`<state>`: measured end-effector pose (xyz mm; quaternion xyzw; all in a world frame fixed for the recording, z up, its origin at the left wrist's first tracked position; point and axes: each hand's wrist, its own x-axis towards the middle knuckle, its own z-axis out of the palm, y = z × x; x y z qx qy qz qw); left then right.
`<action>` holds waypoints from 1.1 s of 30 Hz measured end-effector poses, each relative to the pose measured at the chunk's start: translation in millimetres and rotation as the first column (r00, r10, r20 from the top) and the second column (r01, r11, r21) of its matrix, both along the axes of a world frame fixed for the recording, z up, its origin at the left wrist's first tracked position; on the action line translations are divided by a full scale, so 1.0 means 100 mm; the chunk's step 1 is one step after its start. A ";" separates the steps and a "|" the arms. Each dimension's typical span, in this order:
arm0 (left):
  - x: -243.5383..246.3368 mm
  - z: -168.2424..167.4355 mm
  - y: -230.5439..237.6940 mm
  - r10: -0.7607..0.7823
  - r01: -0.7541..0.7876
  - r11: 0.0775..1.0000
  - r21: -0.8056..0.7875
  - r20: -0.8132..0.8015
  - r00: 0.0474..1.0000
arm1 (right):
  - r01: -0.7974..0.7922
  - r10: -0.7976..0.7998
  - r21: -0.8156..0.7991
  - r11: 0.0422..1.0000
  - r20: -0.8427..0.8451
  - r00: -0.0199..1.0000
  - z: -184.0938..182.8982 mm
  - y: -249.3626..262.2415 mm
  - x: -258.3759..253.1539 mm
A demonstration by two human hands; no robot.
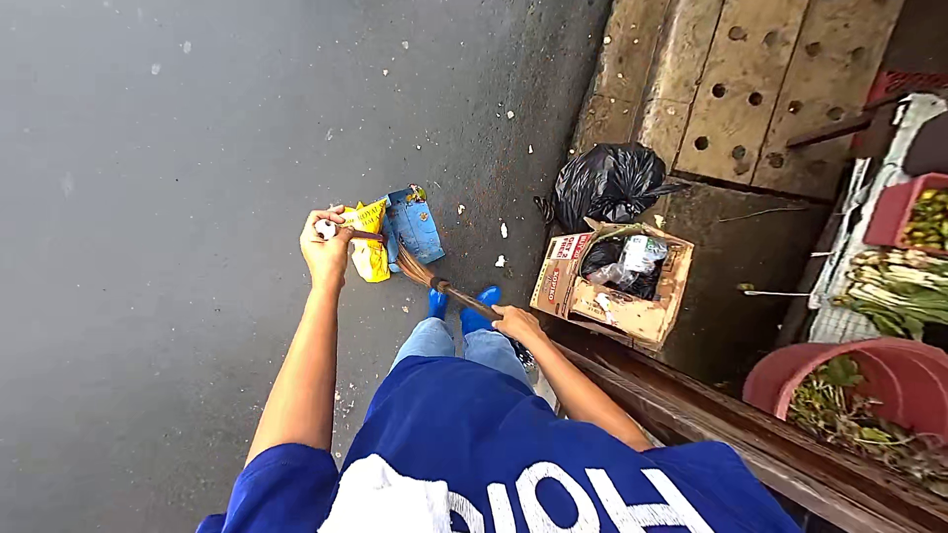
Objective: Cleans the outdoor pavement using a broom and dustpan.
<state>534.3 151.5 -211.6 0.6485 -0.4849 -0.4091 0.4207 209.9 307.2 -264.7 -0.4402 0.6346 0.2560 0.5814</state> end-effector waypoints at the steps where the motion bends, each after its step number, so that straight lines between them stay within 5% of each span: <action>1: 0.12 -0.03 0.01 -0.002 0.002 1.000 -0.015 -0.008 1.000 | -0.009 0.009 -0.010 1.000 0.006 1.000 0.11 0.06 -0.01; 4: 0.49 -0.08 -0.03 -0.023 0.023 0.999 -0.040 -0.004 1.000 | 0.085 -0.082 0.036 0.996 -0.077 0.994 0.42 0.46 -0.53; 8: 0.79 0.02 -0.26 -0.012 0.012 0.997 0.078 0.006 1.000 | 0.423 -0.402 0.010 0.906 -0.289 0.869 0.99 0.96 -1.31; 12: 0.83 0.15 -0.29 -0.055 0.052 0.996 0.069 0.037 0.998 | 0.469 -0.460 -0.088 0.879 -0.420 0.783 1.18 0.97 -1.65; 17: 0.75 0.28 -0.15 -0.171 0.169 0.985 0.034 0.049 0.984 | 0.362 -0.368 -0.131 0.923 -0.577 0.729 0.76 0.46 -0.76; 21: 0.49 0.17 -0.06 -0.263 0.254 0.962 0.100 0.087 0.961 | 0.206 -0.191 0.000 0.979 -0.381 0.905 0.31 0.36 0.04; 25: 0.41 0.05 -0.09 -0.306 0.301 0.951 0.069 0.083 0.948 | 0.262 -0.245 0.018 0.965 -0.295 0.923 0.74 0.88 0.03; 30: 0.45 0.00 -0.20 -0.336 0.332 0.942 0.056 0.119 0.934 | 0.428 -0.384 -0.007 0.904 -0.456 0.803 1.55 1.64 -0.42; 33: 0.47 -0.05 -0.22 -0.381 0.380 0.924 0.035 0.103 0.919 | 0.514 -0.428 -0.006 0.858 -0.562 0.708 1.68 1.75 -0.50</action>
